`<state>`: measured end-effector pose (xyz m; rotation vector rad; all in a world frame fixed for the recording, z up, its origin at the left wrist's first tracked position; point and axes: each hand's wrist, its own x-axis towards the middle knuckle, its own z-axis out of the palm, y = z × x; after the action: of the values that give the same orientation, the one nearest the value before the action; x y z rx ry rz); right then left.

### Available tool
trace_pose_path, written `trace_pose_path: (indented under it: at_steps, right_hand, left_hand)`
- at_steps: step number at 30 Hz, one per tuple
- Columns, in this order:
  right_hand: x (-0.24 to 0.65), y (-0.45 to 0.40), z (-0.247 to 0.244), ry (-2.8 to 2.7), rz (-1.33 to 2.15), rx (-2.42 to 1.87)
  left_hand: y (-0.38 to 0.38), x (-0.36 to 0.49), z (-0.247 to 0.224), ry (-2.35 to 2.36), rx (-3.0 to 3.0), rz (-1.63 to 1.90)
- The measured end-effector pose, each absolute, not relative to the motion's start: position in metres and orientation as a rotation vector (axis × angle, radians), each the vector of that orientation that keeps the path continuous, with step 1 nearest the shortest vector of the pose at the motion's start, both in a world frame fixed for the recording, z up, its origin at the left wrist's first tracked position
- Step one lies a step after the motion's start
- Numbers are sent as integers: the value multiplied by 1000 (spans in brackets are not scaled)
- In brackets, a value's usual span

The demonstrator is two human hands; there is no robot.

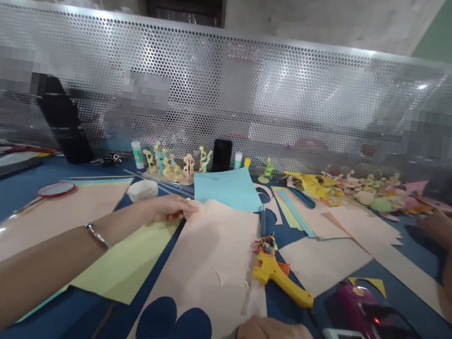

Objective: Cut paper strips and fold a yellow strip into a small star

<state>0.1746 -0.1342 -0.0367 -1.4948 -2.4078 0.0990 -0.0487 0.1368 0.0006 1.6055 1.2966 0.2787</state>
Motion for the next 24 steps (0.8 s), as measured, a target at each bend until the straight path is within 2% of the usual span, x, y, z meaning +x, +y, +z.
trace_pose_path:
  at_steps: [5,13,20,24]
  right_hand:
    - [176,-133,-42,-2413,68,-1475]
    - [177,-133,-31,-2412,33,-1483]
    - [163,-124,-9,-2410,292,-1721]
    - [151,-122,-8,-2477,330,-1746]
  left_hand:
    - [121,-43,9,1156,1805,188]
    - [130,-49,10,1287,2027,341]
    - [156,-38,8,1367,2158,490]
    - [151,-32,14,1334,2252,625]
